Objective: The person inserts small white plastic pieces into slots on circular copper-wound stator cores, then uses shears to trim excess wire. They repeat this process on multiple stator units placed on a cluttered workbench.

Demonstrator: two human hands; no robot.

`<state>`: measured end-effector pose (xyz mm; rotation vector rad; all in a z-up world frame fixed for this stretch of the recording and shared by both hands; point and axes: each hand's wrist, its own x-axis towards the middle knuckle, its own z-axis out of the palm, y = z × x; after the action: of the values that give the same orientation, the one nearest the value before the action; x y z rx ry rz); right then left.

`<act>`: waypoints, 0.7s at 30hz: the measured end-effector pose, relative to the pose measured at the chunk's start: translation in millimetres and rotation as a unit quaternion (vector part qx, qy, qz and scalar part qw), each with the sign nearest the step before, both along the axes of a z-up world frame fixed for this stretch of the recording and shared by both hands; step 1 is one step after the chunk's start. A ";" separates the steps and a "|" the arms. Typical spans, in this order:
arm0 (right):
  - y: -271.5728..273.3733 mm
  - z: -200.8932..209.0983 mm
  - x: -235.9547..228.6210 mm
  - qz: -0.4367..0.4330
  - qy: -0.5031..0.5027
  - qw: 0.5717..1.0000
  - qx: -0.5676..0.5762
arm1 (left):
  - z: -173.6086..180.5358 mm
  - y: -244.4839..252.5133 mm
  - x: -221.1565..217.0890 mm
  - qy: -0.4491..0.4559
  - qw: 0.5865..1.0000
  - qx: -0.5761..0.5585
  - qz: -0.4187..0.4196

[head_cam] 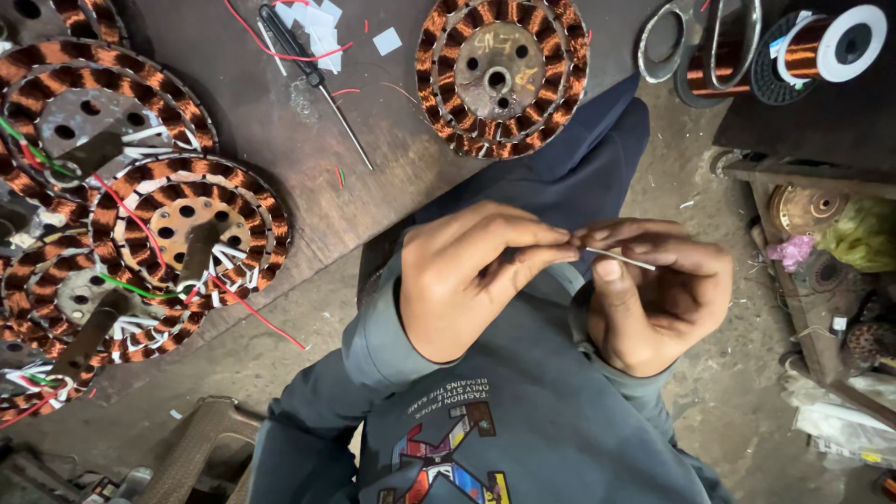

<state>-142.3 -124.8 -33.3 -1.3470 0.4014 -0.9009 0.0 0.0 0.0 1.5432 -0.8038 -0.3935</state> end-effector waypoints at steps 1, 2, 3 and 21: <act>3.9 -1.6 -1.0 -0.001 0.000 1.000 -0.001 | 1.0 -0.4 -0.3 0.003 1.000 -0.003 -0.003; 2.9 -2.8 -1.9 -0.003 -0.005 1.000 0.008 | 1.8 -0.8 -0.5 0.006 1.000 -0.007 -0.007; 2.1 -3.6 -2.5 -0.006 -0.009 1.000 0.015 | 2.5 -1.4 -0.3 0.009 1.000 -0.010 -0.010; -0.4 -2.3 -4.0 -0.023 -0.036 0.999 0.012 | 4.3 -0.2 -2.7 -0.066 0.998 0.011 -0.017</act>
<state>-146.3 -125.1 -35.6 -1.2846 0.3879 -0.9773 -2.7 -0.2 4.3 1.5898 -0.9311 -0.3280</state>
